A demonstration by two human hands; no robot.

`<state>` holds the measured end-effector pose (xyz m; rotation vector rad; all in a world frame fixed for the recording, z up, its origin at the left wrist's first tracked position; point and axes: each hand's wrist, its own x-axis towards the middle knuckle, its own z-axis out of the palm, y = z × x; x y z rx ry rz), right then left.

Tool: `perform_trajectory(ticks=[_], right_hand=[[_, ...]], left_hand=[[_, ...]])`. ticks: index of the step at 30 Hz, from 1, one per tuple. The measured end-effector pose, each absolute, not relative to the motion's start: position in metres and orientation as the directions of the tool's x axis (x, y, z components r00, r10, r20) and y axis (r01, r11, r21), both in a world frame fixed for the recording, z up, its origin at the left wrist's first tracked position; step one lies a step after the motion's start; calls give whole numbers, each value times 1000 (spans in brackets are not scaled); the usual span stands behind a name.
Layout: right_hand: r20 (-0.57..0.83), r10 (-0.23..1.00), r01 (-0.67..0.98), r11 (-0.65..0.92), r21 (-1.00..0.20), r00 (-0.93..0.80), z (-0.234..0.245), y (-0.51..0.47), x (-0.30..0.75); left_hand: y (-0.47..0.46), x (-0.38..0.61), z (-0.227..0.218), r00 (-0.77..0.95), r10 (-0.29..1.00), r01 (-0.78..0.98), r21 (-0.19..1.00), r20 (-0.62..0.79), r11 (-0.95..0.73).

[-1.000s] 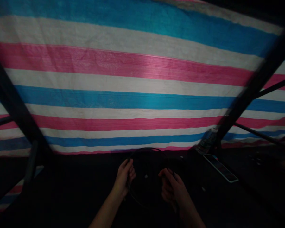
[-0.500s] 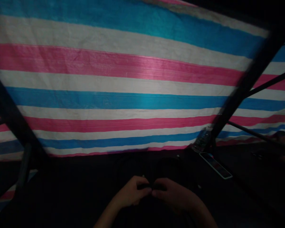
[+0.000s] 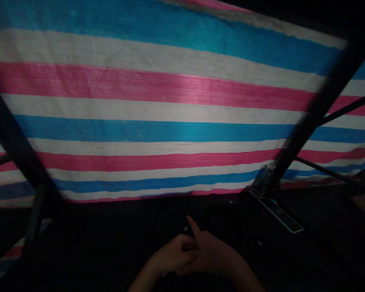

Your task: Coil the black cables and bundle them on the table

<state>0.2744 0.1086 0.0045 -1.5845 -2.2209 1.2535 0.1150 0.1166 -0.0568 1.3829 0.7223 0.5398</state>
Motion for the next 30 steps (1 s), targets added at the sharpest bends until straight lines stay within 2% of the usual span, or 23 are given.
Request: perform_trajectory(ticks=[3,7,10,15,18,25,27,30], right_hand=[[-280,838,627,92,-774,-469,2,110,278],[-223,863,534,62,-843,-453,-4,111,281],[-208,866,474,38,-880,-456,-7,114,282],[-173,907,519,57,-853,-384,-7,117,289],[-166,924,571,65,-818,-343,-7,116,292],[-86,956,507,71,-859,-280,-14,119,281],[-105,951,501,58,-863,-291,-13,122,280],[-171,919,531,49,-846,-356,-8,123,280]], left_hand=[[117,113,-57,616,777,70,992,-129,110],[117,116,-62,551,805,105,975,-219,194],[119,119,-65,534,817,50,973,-217,225],[128,113,-64,522,827,-43,962,-209,270],[131,109,-63,499,849,-60,969,-177,238],[128,124,-81,427,895,-48,986,-125,161],[128,128,-86,383,918,-66,988,-105,141],[126,130,-85,372,928,-134,990,4,49]])
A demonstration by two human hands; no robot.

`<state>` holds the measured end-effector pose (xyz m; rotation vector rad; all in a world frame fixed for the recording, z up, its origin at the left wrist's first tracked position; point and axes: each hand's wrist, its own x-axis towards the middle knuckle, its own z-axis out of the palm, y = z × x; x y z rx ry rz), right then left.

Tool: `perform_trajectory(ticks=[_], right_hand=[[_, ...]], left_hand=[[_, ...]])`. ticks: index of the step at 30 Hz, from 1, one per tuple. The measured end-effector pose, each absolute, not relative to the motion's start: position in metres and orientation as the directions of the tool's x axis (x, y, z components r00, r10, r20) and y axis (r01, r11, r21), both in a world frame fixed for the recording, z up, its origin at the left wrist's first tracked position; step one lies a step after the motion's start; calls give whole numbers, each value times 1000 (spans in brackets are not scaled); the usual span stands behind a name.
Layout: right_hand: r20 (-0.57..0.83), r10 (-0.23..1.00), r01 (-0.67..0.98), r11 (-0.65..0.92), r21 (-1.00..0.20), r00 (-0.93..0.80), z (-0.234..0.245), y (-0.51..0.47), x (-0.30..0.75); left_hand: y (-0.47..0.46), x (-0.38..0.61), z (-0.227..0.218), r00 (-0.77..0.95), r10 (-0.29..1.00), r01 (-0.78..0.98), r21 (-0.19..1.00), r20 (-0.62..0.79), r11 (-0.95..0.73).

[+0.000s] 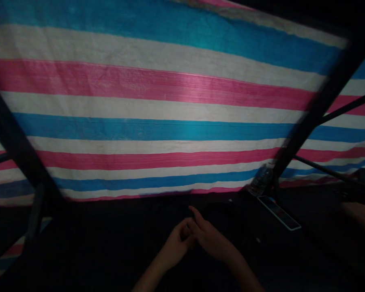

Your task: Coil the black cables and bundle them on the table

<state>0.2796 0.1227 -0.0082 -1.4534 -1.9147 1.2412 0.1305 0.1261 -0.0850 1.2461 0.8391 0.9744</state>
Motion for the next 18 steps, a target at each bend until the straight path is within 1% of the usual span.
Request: perform_trajectory(ticks=[3,7,9,11,12,13,15,16,18], right_hand=[[-205,904,543,35,-839,-376,-4,122,276],[-168,923,475,18,-880,-346,-3,125,273],[-178,931,456,-14,-890,-320,-4,127,277],[-198,927,464,-29,-885,-319,-6,128,286],[-181,928,468,-7,-884,-327,-7,127,292],[-134,934,462,36,-886,-330,-8,126,298],[-1,958,429,128,-894,-287,-12,123,309],[48,970,412,146,-900,-239,-14,121,314],[80,987,391,129,-911,-140,-20,117,321]], left_hand=[[123,132,-75,369,926,-186,983,75,-6],[125,130,-66,353,934,-164,986,51,8],[130,123,-65,290,956,-100,995,53,-25],[137,113,-66,193,981,-58,998,32,-21],[141,107,-66,142,990,-70,998,9,1],[145,101,-66,99,995,-107,994,-15,26],[149,92,-64,48,998,-216,975,-46,55],[150,88,-63,40,998,-267,962,-56,65],[150,86,-61,76,994,-337,937,-75,96]])
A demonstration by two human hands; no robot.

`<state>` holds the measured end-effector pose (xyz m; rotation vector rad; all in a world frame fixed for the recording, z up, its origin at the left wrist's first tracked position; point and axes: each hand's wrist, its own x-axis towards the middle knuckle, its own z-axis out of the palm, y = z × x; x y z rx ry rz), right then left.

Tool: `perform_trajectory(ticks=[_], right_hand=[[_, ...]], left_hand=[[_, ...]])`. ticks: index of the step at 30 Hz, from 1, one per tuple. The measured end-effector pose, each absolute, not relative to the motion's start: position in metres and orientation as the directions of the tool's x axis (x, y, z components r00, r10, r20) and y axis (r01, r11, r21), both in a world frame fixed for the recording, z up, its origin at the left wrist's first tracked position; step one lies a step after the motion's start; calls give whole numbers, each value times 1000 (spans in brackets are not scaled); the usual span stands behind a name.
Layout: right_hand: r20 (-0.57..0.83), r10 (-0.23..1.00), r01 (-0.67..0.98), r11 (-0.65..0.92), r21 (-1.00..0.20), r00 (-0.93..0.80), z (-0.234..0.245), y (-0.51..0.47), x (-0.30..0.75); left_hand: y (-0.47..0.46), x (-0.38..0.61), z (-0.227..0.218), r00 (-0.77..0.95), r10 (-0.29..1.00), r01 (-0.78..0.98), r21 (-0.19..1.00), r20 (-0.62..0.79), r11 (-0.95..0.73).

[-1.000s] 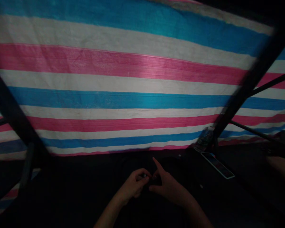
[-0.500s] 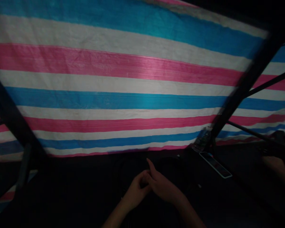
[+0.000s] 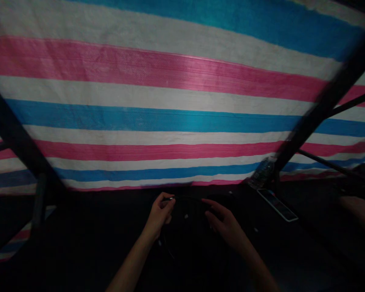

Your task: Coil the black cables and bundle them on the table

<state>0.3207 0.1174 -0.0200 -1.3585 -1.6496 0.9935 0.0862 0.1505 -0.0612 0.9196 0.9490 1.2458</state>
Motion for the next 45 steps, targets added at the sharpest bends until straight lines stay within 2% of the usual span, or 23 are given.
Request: perform_trajectory(ticks=[5,8,12,14,19,22,28,34,39,45], right_hand=[[104,993,347,115,-931,-51,-28,116,324],[101,989,380,135,-915,-108,-21,117,321],[89,970,414,179,-892,-228,-3,122,314],[99,966,403,191,-895,-237,3,124,310],[49,986,315,98,-944,-159,-7,124,312],[55,994,246,77,-966,-97,-27,120,318],[91,984,137,70,-988,154,-44,117,321],[27,925,-108,73,-991,378,-32,121,315],[-140,942,-325,-35,-945,306,-32,118,309],[-228,969,-410,-168,-897,100,-43,97,310]], left_hand=[[147,90,-61,177,978,-324,932,-112,165],[146,87,-62,259,955,-327,917,-146,229],[143,82,-58,487,825,-300,833,-286,465],[141,82,-56,520,799,-301,810,-302,502],[148,77,-56,364,908,-444,819,-206,364],[155,71,-57,276,940,-512,798,-199,319],[155,75,-65,359,899,-475,780,-251,408],[153,83,-73,431,866,-475,751,-256,458],[154,84,-70,308,920,-510,774,-244,376],[155,81,-63,153,962,-533,801,-225,272]])
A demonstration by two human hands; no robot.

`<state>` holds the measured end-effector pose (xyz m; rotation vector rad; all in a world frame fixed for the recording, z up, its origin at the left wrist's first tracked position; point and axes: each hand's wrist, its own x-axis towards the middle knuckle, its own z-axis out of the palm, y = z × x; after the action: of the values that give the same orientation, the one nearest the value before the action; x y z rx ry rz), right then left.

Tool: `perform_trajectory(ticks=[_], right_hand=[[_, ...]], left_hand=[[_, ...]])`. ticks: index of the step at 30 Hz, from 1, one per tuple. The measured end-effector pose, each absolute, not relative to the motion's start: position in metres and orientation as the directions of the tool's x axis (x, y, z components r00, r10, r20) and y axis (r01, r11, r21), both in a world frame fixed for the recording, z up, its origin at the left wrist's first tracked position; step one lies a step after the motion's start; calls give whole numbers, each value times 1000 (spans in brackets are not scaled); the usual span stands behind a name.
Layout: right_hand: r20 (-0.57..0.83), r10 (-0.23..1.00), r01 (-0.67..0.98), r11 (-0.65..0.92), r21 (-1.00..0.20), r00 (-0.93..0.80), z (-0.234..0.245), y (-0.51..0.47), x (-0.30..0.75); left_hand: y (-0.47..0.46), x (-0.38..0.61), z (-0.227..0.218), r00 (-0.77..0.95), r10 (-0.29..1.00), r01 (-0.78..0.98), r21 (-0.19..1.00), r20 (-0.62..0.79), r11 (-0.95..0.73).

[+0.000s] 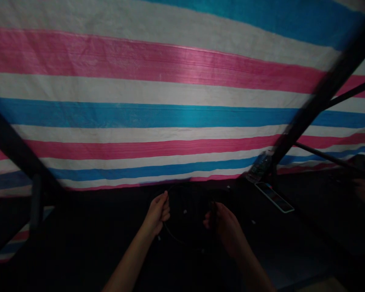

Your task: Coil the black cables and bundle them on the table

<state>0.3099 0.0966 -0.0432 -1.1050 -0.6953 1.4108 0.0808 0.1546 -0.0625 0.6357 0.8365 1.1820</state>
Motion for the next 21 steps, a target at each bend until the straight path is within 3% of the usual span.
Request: perform_trajectory(ticks=[4,7,11,15,18,21], right_hand=[[-195,981,-232,-194,-953,-19,-57,77,317],[-149,988,-133,-141,-981,48,-61,72,324],[-197,947,-392,-84,-916,256,-54,79,323],[-258,904,-532,-40,-846,342,-47,88,321],[-104,917,-401,64,-914,385,-50,95,328],[13,890,-260,148,-954,457,-63,106,342]], left_hand=[[154,80,-62,135,964,-532,804,-228,265],[150,86,-63,174,954,-522,799,-243,299],[140,112,-67,263,913,-529,745,-311,406],[137,142,-70,158,930,-592,722,-331,358],[146,158,-72,46,955,-591,763,-293,263],[157,175,-79,-78,975,-442,884,-210,155]])
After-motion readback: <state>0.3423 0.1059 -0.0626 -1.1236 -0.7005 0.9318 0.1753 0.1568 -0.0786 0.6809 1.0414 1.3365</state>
